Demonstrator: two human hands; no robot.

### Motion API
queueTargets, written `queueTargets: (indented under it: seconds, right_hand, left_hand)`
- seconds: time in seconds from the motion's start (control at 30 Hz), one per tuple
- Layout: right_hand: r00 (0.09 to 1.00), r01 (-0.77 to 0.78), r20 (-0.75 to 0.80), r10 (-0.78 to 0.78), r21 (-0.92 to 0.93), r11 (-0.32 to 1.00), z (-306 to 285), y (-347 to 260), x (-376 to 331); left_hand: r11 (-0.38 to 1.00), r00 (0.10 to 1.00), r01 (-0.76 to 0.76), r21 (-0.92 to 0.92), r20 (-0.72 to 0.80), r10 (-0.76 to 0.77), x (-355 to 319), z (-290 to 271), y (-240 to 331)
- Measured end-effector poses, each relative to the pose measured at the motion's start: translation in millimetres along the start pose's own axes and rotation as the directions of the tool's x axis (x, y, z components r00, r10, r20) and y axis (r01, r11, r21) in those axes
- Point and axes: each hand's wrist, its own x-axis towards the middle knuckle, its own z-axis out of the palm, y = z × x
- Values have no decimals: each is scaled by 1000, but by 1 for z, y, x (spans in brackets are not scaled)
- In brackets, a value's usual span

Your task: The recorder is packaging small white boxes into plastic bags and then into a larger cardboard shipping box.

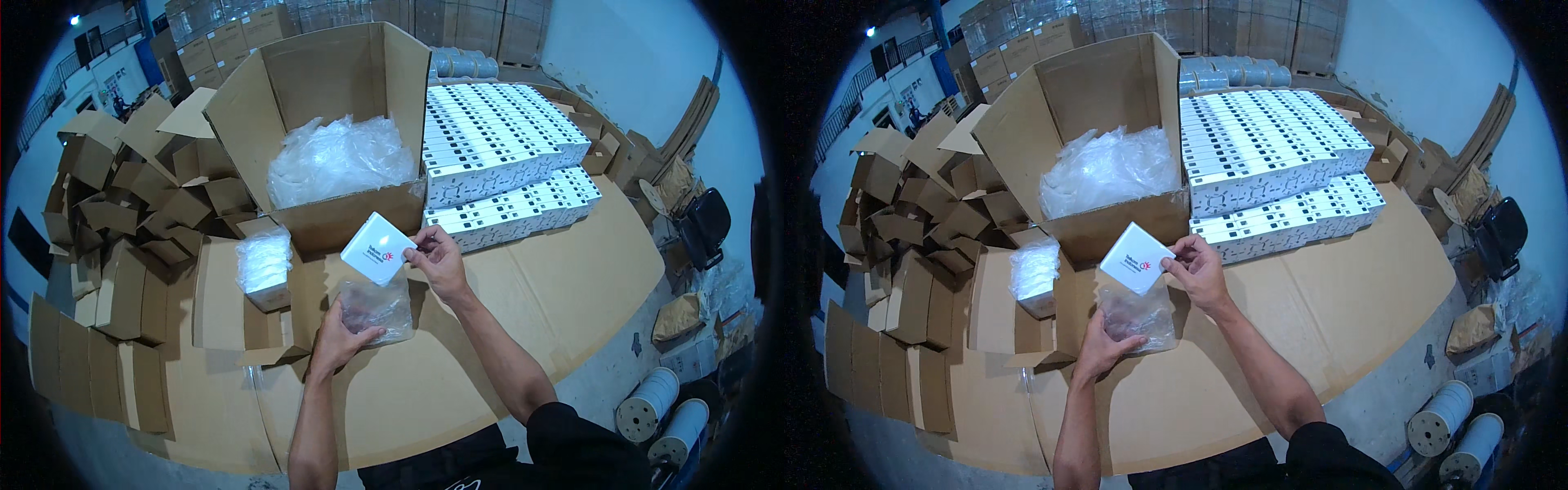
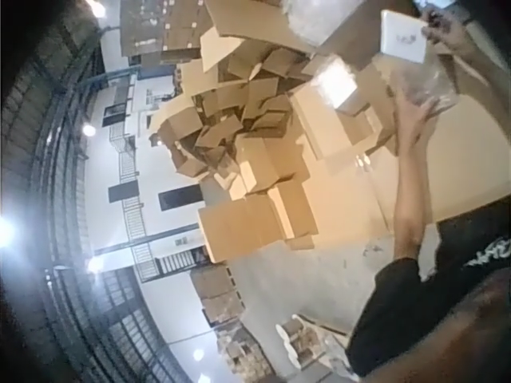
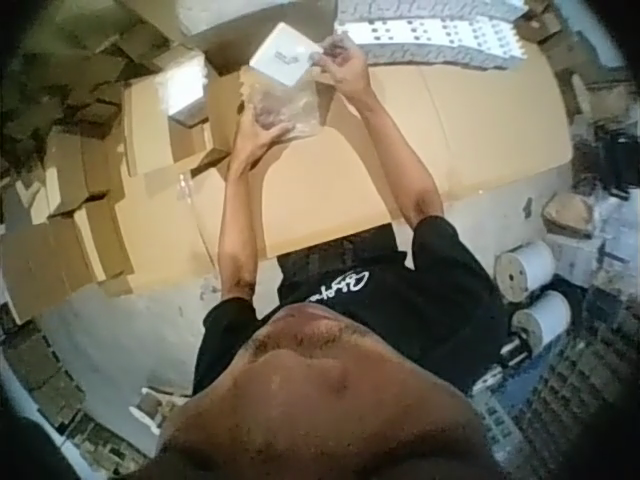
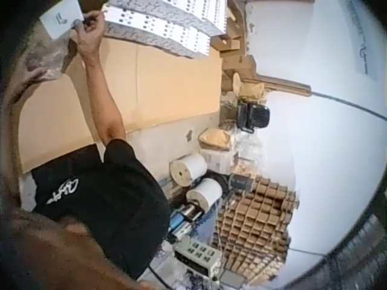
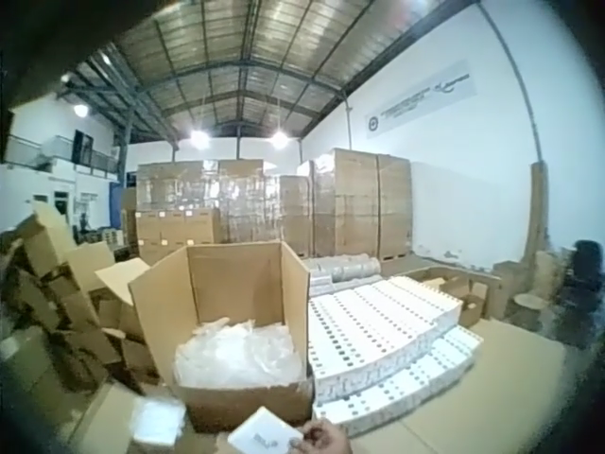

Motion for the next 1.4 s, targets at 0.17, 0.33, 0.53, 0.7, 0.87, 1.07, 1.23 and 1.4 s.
queueTargets:
  seconds: [0.17, 0.33, 0.53, 0.7, 0.87, 1.07, 1.23, 1.4]
  right_hand:
    - [994, -13, 108, 19, -49, 999, -4, 0, 0]
    - [987, -45, 149, 53, -52, 998, -2, 1, -1]
    - [971, -130, 184, 149, -112, 985, 0, 2, -4]
    - [965, -110, 224, 135, -118, 987, 1, 4, -6]
    - [977, -170, 110, 180, -97, 981, 10, 4, -10]
    - [882, -408, 160, 444, -213, 888, 20, 13, -23]
    - [935, -303, 145, 324, -152, 941, 23, 27, -27]
    - [943, -318, 76, 323, -69, 945, 29, 31, -30]
  left_hand:
    - [999, 999, -39, -4, -3, 39, 5, -4, -12]
    - [998, 998, -60, 27, -36, 61, 5, -3, -15]
    - [994, 994, -107, -35, -17, 106, 4, 1, -7]
    - [999, 998, -20, -42, -56, 18, 7, 3, -10]
    - [994, 970, -84, -69, -233, 66, 13, 15, -11]
    - [979, 940, -121, -166, -336, 60, 15, 12, -16]
    - [989, 940, -112, -96, -333, 74, 18, 13, -20]
    - [992, 930, -119, -45, -355, 95, 17, 13, -17]
